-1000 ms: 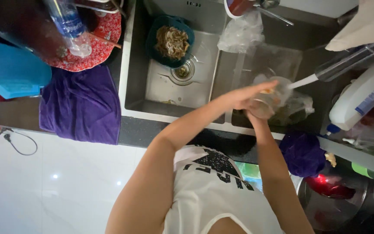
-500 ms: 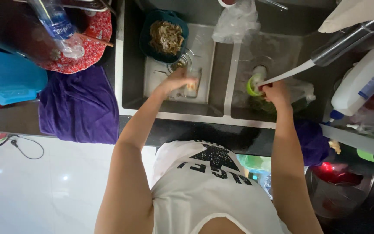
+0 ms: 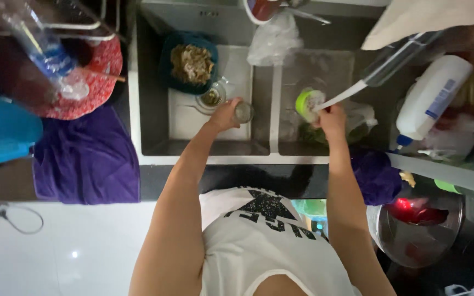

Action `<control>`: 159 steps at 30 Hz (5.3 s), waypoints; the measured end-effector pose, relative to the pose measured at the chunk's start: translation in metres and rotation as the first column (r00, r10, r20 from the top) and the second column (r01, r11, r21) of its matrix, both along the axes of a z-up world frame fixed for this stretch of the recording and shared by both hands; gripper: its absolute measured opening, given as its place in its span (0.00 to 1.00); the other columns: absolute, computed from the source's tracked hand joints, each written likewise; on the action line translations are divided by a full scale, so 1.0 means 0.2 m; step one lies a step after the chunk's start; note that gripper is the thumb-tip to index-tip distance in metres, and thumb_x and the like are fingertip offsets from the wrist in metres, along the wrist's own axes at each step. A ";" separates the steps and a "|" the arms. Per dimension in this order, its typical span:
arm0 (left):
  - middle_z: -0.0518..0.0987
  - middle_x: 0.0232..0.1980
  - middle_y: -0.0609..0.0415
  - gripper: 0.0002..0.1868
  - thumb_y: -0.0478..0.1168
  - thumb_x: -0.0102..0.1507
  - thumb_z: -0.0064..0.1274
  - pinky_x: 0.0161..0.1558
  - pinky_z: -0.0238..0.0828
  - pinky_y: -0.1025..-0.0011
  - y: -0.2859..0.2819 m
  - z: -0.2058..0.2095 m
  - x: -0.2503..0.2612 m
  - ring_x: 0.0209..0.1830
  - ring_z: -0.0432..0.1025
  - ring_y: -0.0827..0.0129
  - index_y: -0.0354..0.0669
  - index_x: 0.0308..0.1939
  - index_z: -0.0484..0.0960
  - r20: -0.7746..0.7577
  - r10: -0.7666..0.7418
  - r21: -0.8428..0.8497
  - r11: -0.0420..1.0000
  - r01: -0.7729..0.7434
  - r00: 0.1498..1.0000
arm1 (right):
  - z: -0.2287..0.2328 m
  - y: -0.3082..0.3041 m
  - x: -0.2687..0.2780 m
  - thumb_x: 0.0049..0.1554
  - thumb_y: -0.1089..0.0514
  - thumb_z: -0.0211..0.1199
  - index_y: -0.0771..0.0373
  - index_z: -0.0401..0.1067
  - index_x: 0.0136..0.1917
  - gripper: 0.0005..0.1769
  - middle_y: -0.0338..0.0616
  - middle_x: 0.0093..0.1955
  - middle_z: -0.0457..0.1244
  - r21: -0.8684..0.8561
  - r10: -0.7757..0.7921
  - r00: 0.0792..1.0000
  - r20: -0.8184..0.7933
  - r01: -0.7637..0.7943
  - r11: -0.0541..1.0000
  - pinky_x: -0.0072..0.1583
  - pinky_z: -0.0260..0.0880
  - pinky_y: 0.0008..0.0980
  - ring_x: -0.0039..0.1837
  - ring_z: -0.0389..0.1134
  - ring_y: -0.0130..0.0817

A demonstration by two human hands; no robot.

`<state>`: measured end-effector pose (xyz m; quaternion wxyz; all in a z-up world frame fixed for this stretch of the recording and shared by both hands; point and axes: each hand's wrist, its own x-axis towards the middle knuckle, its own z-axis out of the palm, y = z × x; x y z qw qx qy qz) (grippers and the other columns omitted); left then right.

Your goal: Wash and rinse various kitchen containers, glasses, and plastic bags in a double sink.

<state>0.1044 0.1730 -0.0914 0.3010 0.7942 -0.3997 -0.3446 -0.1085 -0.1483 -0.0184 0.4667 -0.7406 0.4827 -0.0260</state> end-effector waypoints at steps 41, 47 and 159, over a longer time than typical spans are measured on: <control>0.81 0.48 0.48 0.36 0.69 0.67 0.36 0.49 0.78 0.59 -1.12 0.22 -0.37 0.45 0.76 0.60 0.43 0.57 0.80 -0.984 0.048 -0.045 0.866 -0.498 0.172 | 0.36 0.20 0.06 0.56 0.61 0.69 0.70 0.61 0.73 0.35 0.65 0.68 0.60 -0.574 0.697 0.676 0.240 -0.481 0.663 0.65 0.60 0.50 0.68 0.61 0.62; 0.75 0.57 0.47 0.31 0.64 0.72 0.35 0.61 0.64 0.64 -1.16 -0.02 -0.43 0.60 0.70 0.61 0.44 0.65 0.70 -0.761 0.157 -0.297 0.778 -0.554 0.629 | 0.33 0.07 0.09 0.45 0.64 0.74 0.64 0.68 0.67 0.36 0.44 0.53 0.70 -0.111 0.448 0.876 0.181 -0.435 0.894 0.56 0.69 0.38 0.54 0.70 0.39; 0.66 0.67 0.45 0.43 0.63 0.65 0.46 0.46 0.83 0.44 1.51 0.50 0.57 0.63 0.72 0.48 0.44 0.75 0.51 -0.691 0.704 -0.363 -0.534 -0.764 -0.165 | 0.22 0.10 -0.04 0.62 0.45 0.65 0.63 0.75 0.63 0.23 0.52 0.51 0.71 -0.162 0.500 0.843 -0.197 -0.531 0.832 0.52 0.69 0.42 0.52 0.72 0.46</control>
